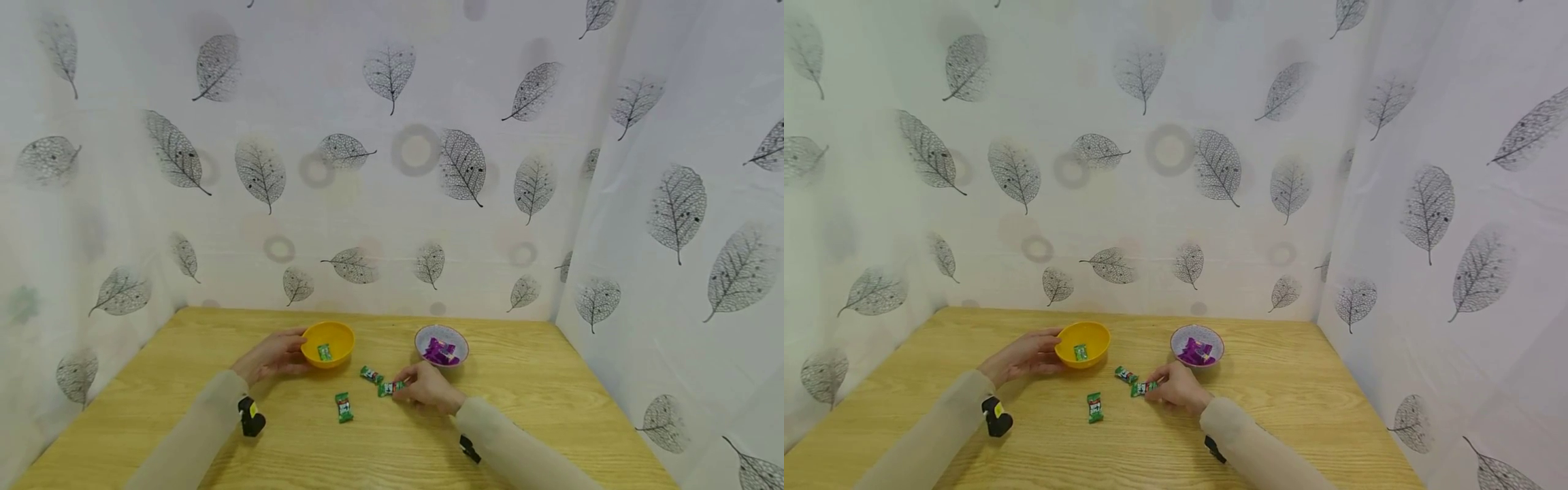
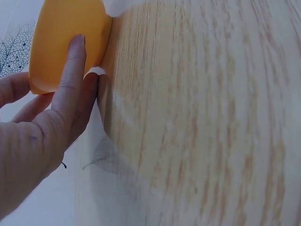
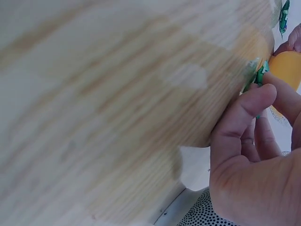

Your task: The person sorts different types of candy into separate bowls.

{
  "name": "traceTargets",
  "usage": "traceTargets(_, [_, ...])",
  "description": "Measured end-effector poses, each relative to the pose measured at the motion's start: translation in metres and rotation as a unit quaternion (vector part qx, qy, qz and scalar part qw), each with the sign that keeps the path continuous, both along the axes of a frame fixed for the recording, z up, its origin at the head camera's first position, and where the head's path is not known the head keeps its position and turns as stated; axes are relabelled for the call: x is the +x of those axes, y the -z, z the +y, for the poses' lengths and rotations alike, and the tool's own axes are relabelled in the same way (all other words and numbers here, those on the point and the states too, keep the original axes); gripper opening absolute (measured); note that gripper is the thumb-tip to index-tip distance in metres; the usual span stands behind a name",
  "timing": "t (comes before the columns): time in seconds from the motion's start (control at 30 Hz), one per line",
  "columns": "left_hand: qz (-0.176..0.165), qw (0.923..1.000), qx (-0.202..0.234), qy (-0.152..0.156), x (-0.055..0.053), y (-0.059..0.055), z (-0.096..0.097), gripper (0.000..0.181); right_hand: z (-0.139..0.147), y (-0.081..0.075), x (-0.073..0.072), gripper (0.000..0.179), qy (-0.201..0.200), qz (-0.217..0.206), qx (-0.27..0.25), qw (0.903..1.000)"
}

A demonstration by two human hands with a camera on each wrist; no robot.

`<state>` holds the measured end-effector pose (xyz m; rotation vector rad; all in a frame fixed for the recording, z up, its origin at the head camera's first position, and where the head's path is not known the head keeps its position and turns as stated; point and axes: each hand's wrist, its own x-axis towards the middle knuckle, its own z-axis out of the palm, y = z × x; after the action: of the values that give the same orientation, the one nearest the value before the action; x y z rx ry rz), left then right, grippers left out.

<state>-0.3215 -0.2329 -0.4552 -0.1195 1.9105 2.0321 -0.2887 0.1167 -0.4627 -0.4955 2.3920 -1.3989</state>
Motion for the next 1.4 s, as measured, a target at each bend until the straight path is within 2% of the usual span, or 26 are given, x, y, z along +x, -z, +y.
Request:
traceTargets(0.17, [0.008, 0.9999, -0.001, 0.008, 0.000, 0.001, -0.002, 0.053, -0.001, 0.000, 0.000, 0.024, 0.010, -0.008, -0.006, 0.9999])
traceTargets(0.27, [0.006, 1.0000, 0.001, 0.003, 0.000, 0.001, -0.003, 0.053, -0.003, -0.001, -0.001, 0.027, 0.013, -0.011, -0.006, 0.9998])
traceTargets(0.6, [0.011, 0.9999, 0.011, 0.006, -0.002, 0.002, -0.006, 0.053, -0.012, -0.009, -0.007, 0.029, 0.011, -0.008, -0.024, 0.9996])
traceTargets(0.77, [0.012, 0.9999, 0.005, 0.003, -0.001, 0.002, -0.007, 0.053, -0.022, -0.015, -0.009, 0.031, 0.008, -0.008, -0.032, 0.9994])
traceTargets(1.07, [0.013, 0.9998, 0.011, 0.006, -0.001, 0.001, -0.006, 0.053, -0.042, -0.022, -0.022, 0.035, 0.024, -0.046, -0.053, 0.9972])
traceTargets(1.4, [0.018, 0.9998, 0.001, 0.007, -0.001, 0.000, -0.006, 0.054, -0.072, -0.026, -0.031, 0.033, 0.048, -0.044, -0.068, 0.9956])
